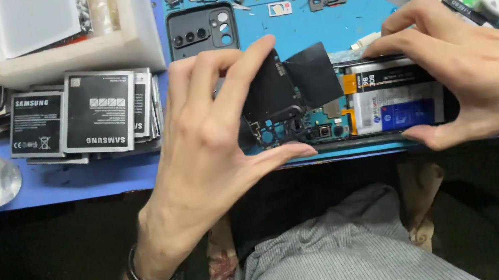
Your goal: Repairing a smartphone by unscrewing components, cleaning internal parts with a swab, and reassembling the device.
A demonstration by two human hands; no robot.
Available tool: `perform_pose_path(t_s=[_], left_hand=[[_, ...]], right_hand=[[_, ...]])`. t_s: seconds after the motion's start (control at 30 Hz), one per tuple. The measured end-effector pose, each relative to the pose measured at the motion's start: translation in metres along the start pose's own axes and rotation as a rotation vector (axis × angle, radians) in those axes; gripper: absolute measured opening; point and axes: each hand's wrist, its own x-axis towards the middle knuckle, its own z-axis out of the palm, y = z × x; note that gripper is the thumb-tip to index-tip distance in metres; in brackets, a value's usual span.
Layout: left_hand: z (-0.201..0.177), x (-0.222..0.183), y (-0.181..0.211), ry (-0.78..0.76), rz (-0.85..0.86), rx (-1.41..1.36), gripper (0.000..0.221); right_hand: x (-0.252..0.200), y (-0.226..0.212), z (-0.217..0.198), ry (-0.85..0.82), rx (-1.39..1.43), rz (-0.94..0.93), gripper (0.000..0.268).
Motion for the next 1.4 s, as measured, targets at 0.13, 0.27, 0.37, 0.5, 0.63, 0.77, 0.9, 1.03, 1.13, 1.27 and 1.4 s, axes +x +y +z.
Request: perform_pose_path(t_s=[0.13, 0.27, 0.37, 0.5, 0.63, 0.77, 0.9, 1.03, 1.13, 1.27, 1.4], left_hand=[[0.003, 0.007, 0.001, -0.121, -0.011, 0.123, 0.114], [0.007, 0.019, 0.000, -0.180, 0.007, 0.058, 0.108], [0.012, 0.028, 0.000, -0.225, 0.050, 0.056, 0.109], [0.009, 0.030, -0.002, -0.231, 0.089, 0.073, 0.105], [0.006, 0.026, -0.008, -0.177, 0.060, 0.089, 0.109], [0.000, 0.022, -0.008, -0.068, 0.011, 0.052, 0.106], [0.006, 0.025, -0.004, -0.028, 0.063, -0.033, 0.105], [0.015, 0.028, 0.008, -0.099, 0.019, 0.133, 0.130], [0.021, 0.027, 0.010, -0.111, 0.023, 0.175, 0.132], [0.024, 0.022, 0.011, -0.086, 0.031, 0.050, 0.119], [0.024, 0.018, 0.011, -0.082, 0.052, 0.038, 0.101]], right_hand=[[0.008, 0.003, 0.000, -0.060, 0.025, -0.046, 0.115], [0.005, 0.005, 0.003, -0.005, 0.004, -0.093, 0.110], [0.002, 0.005, 0.006, 0.109, -0.043, -0.184, 0.106], [-0.003, 0.003, 0.010, 0.211, -0.127, -0.199, 0.105], [-0.010, -0.008, 0.004, 0.329, -0.060, -0.239, 0.107], [-0.012, -0.018, -0.001, 0.301, 0.076, -0.093, 0.104], [-0.004, -0.054, -0.010, 0.363, 0.414, 0.117, 0.068], [0.001, -0.063, -0.007, 0.404, 0.509, 0.036, 0.063], [0.001, -0.067, -0.005, 0.396, 0.504, 0.040, 0.059], [0.000, -0.072, -0.005, 0.396, 0.493, 0.045, 0.055], [-0.001, -0.076, -0.003, 0.399, 0.486, 0.053, 0.050]])
